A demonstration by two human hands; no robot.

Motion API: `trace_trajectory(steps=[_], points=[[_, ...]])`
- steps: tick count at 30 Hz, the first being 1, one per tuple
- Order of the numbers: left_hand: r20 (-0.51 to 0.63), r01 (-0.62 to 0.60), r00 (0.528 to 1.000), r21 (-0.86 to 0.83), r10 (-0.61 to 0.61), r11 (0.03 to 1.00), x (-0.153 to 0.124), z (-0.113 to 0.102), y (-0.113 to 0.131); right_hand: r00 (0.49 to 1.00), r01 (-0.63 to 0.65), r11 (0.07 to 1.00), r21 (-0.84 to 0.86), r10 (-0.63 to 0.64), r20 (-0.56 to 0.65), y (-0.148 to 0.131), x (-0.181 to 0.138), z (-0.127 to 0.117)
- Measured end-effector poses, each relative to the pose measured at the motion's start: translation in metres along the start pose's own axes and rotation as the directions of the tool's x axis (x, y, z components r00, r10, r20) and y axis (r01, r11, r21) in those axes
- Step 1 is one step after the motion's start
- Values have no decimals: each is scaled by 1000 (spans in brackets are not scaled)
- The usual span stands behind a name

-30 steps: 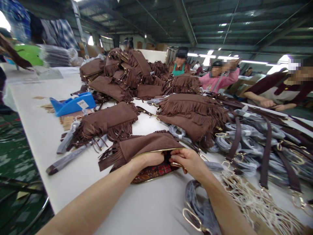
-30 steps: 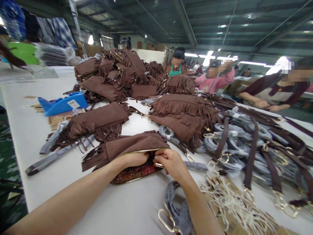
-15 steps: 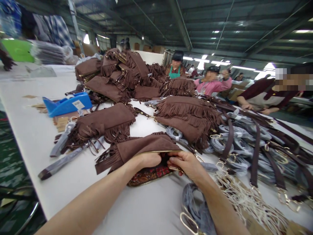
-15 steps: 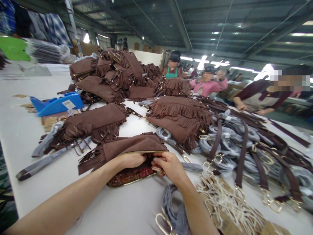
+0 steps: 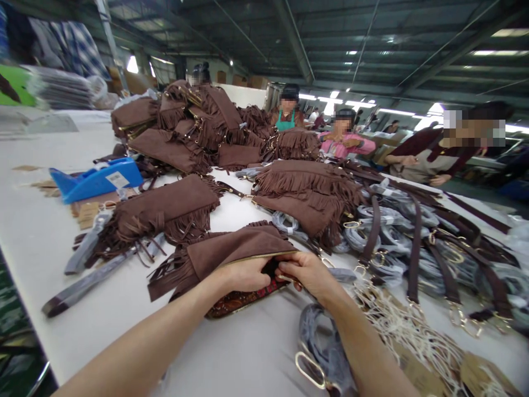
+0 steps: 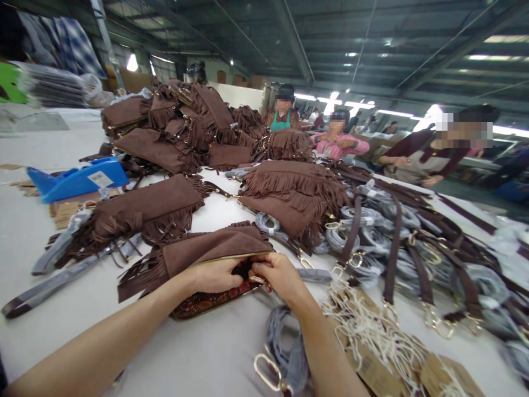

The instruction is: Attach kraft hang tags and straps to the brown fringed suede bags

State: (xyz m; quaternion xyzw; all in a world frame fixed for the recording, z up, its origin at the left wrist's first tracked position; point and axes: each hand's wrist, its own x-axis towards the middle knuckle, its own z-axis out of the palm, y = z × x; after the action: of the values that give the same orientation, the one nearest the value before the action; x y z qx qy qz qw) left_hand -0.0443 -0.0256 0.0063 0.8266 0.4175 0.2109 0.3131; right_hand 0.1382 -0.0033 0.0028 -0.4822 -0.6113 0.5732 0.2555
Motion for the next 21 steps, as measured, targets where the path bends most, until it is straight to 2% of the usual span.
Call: trace_trajectory(steps=[3, 5, 7, 9, 12, 14, 17, 19, 21], points=[[-54, -44, 997, 22, 45, 999, -3, 3, 10, 1000, 6, 1000, -12, -6, -10, 1, 2, -1], [-128, -24, 991, 155, 44, 988, -5, 6, 18, 1000, 23, 1000, 8, -23, -19, 4, 4, -2], [-141, -13, 988, 348, 66, 937, -5, 11, 26, 998, 48, 998, 34, -47, -31, 9, 7, -3], [-22, -137, 985, 520, 173, 843, -5, 16, 35, 996, 76, 995, 63, -73, -50, 13, 10, -4], [201, -407, 910, 604, 364, 685, -2, 26, 44, 992, 107, 989, 100, -100, -72, 16, 13, -5], [233, -469, 876, 610, 422, 639, 0, 35, 45, 992, 112, 987, 112, -105, -74, 16, 14, -5], [206, -428, 899, 604, 387, 672, 4, 43, 38, 993, 102, 987, 125, -95, -66, 15, 14, -5], [172, -368, 929, 545, 328, 753, 6, 40, 31, 995, 89, 988, 129, -83, -53, 13, 12, -8], [99, -286, 958, 403, 269, 869, 5, 30, 25, 998, 65, 991, 121, -62, -27, 9, 8, -13]])
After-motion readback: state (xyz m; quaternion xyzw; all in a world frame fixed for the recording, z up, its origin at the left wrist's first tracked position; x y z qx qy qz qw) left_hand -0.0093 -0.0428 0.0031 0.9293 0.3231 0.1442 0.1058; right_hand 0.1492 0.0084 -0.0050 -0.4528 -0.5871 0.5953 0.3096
